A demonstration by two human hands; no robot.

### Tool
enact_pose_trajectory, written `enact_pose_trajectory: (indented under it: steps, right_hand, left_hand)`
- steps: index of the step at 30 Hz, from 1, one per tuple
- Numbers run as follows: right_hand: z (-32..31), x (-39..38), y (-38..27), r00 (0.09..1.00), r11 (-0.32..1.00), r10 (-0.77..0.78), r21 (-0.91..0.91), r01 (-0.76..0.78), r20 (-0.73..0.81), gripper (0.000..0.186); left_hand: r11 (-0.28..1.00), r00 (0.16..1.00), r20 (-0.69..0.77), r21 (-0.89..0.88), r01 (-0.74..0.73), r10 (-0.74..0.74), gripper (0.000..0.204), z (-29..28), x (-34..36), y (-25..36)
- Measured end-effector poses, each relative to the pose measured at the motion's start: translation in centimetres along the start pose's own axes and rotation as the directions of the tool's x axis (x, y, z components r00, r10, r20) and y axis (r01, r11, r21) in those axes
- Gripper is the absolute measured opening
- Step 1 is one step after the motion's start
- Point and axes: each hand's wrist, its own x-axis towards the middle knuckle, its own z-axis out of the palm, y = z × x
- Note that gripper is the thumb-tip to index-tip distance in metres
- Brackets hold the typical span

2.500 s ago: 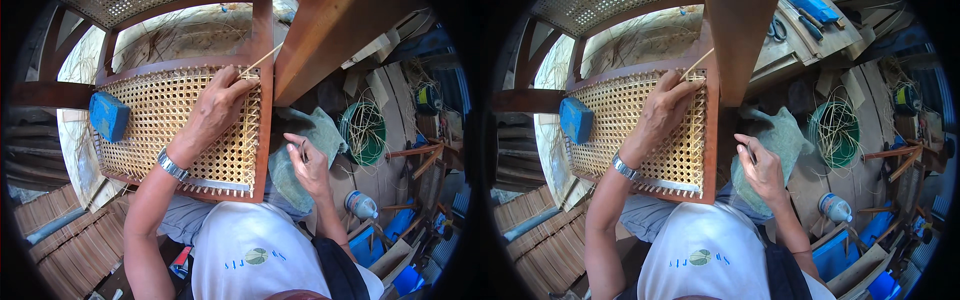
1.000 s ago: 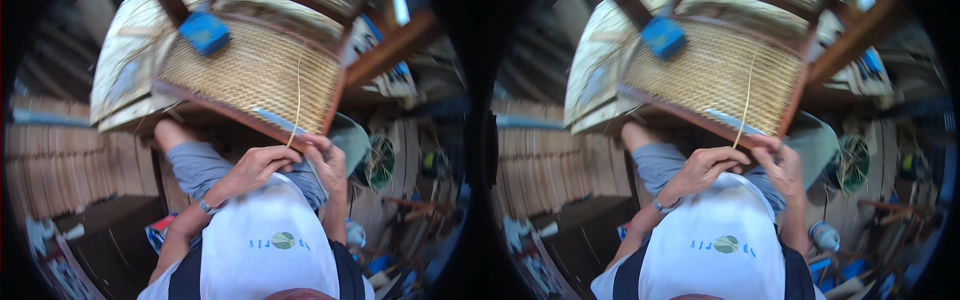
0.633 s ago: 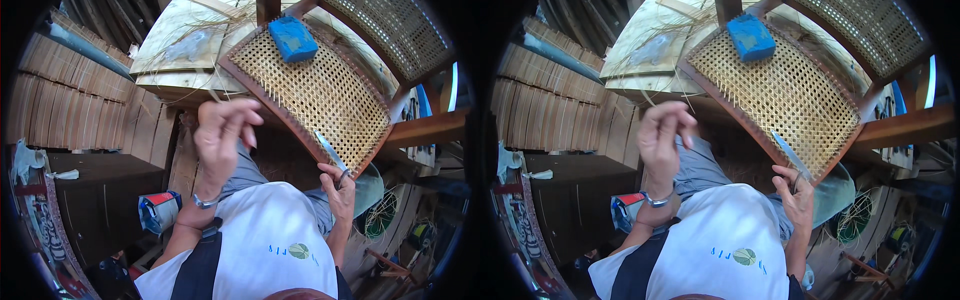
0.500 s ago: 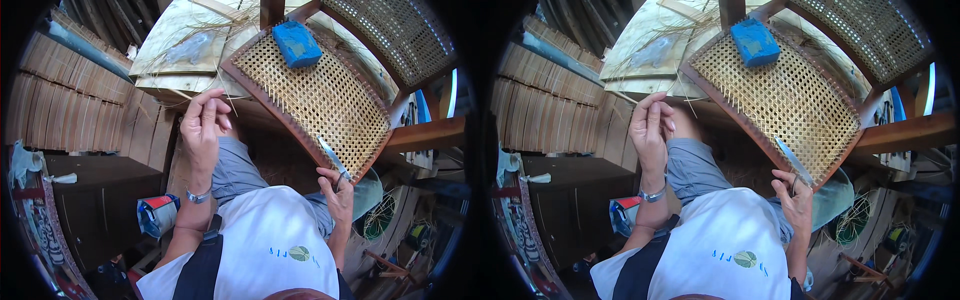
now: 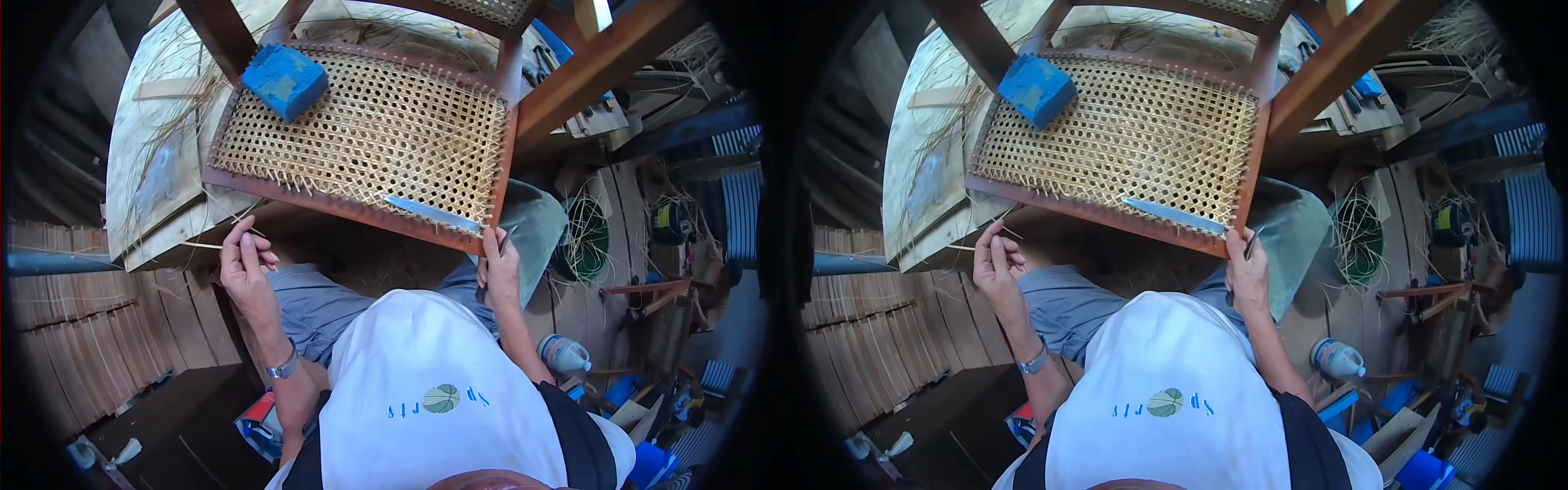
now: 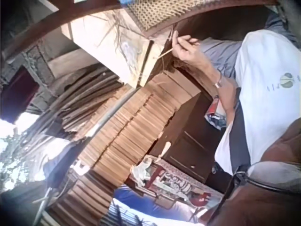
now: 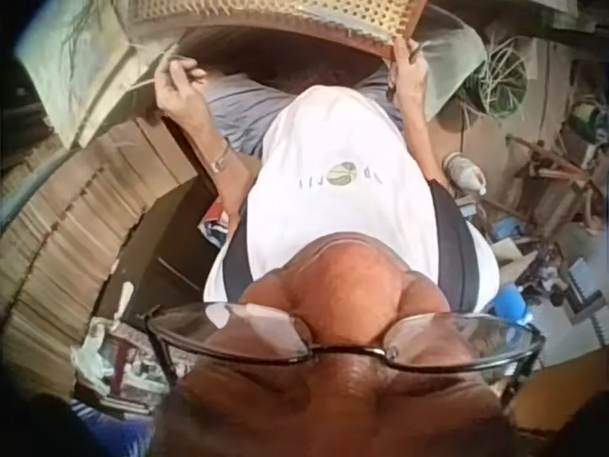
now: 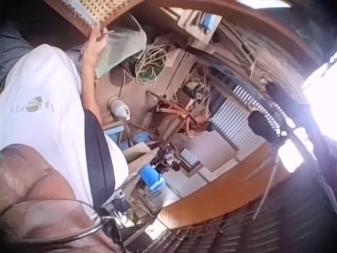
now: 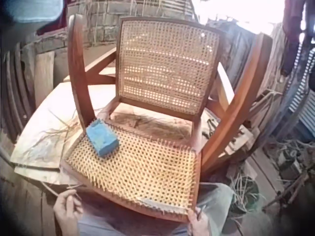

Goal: Weaving cane strips into a chair seat frame to create a woven pattern.

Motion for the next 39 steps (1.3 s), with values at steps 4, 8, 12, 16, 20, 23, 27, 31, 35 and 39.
enact_pose_trajectory:
  steps: [4,8,12,16,20,23,27,31,35,39]
  right_hand:
    - [-0.7,0.8,0.4,0.991,0.979,0.069,0.182,-0.089,0.115,0.035]
    - [-0.5,1.1,-0.2,0.989,0.969,0.077,0.224,-0.104,0.128,0.033]
    - [-0.4,1.2,-0.3,0.994,0.960,0.073,0.265,-0.091,0.078,0.033]
    - [-0.6,1.3,-0.2,0.992,0.966,0.085,0.237,-0.105,0.093,0.036]
    - [-0.2,1.3,-0.2,0.996,0.976,0.078,0.202,-0.084,0.038,0.038]
    - [-1.8,1.8,-0.5,0.990,0.984,0.105,0.134,-0.116,0.090,0.035]
    - [-2.2,0.6,-6.2,0.930,0.814,-0.362,-0.508,0.280,-0.068,0.031]
    - [0.3,-2.4,-9.2,0.880,0.899,-0.273,-0.223,0.377,0.388,0.025]
    - [4.1,-3.0,-8.3,0.779,0.873,-0.319,-0.153,0.464,0.540,0.020]
    - [3.3,-2.7,-7.2,0.905,0.970,-0.129,-0.138,0.201,0.405,0.017]
  left_hand:
    - [0.996,0.999,0.036,0.092,-0.006,0.003,0.025,2.0,-0.9,0.1]
    - [0.998,0.996,0.092,0.053,-0.017,0.012,0.024,4.0,-1.9,0.5]
    - [0.984,0.988,0.150,0.168,-0.065,0.040,0.026,5.3,-3.2,1.9]
    - [0.923,0.960,0.257,0.333,-0.193,0.108,0.030,5.2,-4.4,2.1]
    - [0.870,0.916,0.292,0.331,-0.366,0.274,0.050,5.6,-5.6,2.4]
    - [0.898,0.920,0.202,0.223,-0.378,0.337,0.058,5.6,-5.7,3.1]
    - [0.970,0.967,0.203,0.155,-0.187,0.154,0.030,4.9,-5.4,3.6]
    - [0.989,0.708,0.691,0.133,0.067,-0.141,0.021,7.2,-6.3,6.1]
    - [0.983,0.519,0.848,0.170,-0.066,-0.112,0.016,8.9,-7.2,4.8]
    - [0.937,0.642,0.684,0.277,0.211,-0.346,0.014,7.4,-7.2,3.8]
